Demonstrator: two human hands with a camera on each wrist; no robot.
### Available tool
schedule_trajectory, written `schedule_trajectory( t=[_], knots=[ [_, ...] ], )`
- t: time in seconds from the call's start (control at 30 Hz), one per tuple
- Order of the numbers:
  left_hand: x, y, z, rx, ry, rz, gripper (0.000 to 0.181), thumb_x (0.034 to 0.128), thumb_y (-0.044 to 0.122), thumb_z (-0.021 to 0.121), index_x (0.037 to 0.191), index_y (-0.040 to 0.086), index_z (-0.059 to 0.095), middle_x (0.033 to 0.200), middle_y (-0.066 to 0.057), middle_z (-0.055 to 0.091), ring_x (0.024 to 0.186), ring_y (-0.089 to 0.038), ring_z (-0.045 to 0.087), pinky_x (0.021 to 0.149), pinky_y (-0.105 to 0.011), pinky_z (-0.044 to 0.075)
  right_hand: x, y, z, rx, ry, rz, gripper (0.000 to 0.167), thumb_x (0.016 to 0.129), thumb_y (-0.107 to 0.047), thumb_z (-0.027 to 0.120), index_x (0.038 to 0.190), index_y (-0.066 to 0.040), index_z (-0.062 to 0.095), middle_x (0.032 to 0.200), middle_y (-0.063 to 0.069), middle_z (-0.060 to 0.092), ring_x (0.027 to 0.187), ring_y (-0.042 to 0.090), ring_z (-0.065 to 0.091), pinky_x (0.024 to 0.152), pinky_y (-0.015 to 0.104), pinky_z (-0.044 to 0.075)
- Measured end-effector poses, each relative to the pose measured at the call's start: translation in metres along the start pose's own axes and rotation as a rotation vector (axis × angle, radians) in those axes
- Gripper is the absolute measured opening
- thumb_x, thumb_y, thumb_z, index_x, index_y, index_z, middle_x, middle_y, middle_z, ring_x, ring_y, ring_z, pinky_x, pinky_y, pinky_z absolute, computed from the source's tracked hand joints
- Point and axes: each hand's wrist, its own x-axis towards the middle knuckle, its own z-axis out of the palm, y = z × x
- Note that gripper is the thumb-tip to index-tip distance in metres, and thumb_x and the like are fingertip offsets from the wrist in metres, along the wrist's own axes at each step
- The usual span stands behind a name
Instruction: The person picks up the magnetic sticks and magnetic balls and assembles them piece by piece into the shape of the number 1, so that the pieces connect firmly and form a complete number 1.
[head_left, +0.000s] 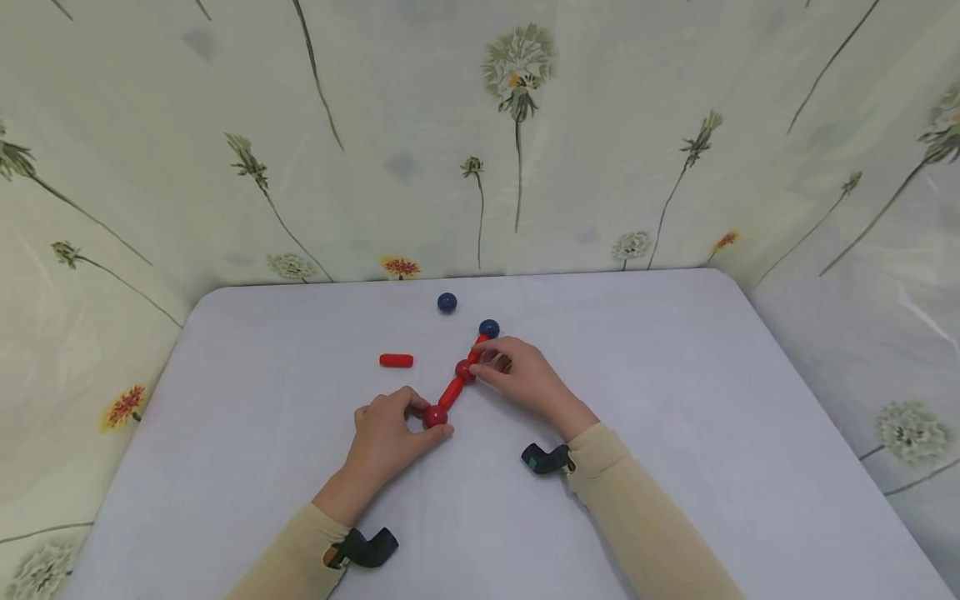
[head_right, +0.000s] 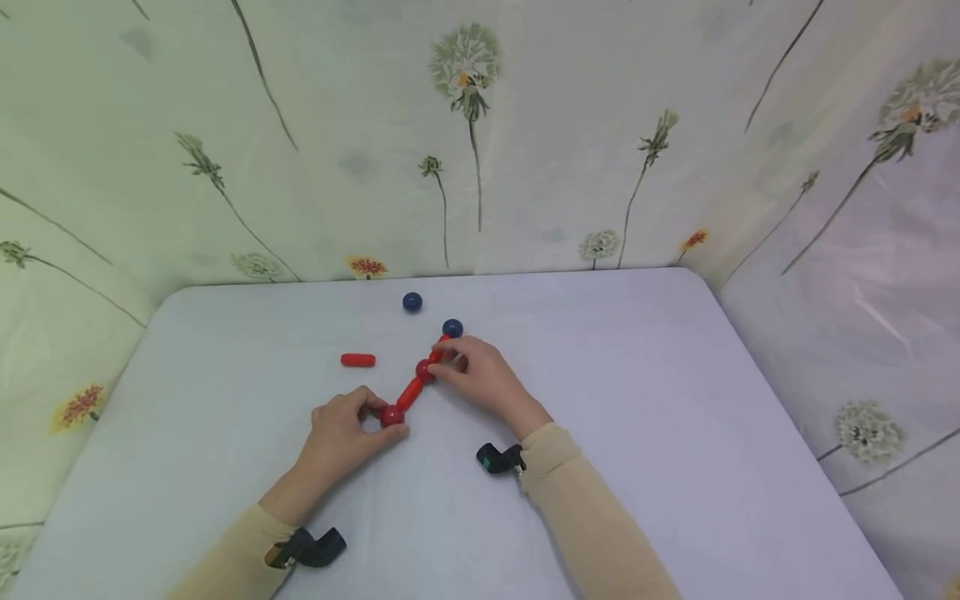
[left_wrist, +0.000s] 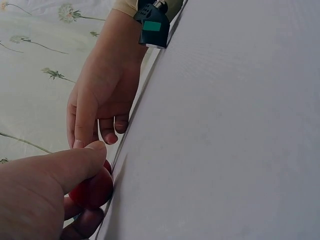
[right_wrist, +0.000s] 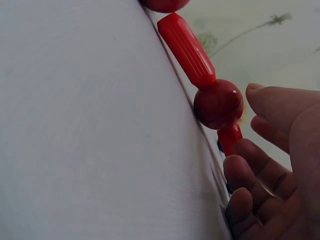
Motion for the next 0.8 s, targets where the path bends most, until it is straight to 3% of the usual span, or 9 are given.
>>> schedule_trajectory(
  t=[0.3, 0.8],
  knots=[
    [0.0011, -0.0024, 0.0020, 0.004, 0.017, 0.018, 0.040, 0.0733, 0.049, 0.084, 0.095, 0.022, 0.064, 0.078, 0.012, 0.059, 0.077, -0.013, 0.052, 0.085, -0.048, 0.031, -0.0002, -0.0020, 0.0066, -0.058, -0.009, -0.079, 0.042, 0.090, -0.043, 0.072, 0.126, -0.022, 0.068, 0.104, -0.009, 0.063, 0.084, 0.009, 0.057, 0.076, 0.028, 0.050],
    [-0.0004, -0.0018, 0.0009, -0.006, 0.018, 0.025, 0.041, 0.0732, 0.049, 0.084, 0.096, 0.022, 0.064, 0.078, 0.012, 0.059, 0.075, -0.013, 0.051, 0.084, -0.047, 0.031, 0.0002, 0.0002, 0.0094, -0.109, -0.004, -0.083, 0.037, 0.088, -0.043, 0.074, 0.121, -0.026, 0.070, 0.097, -0.015, 0.062, 0.081, 0.007, 0.056, 0.071, 0.025, 0.049]
  ],
)
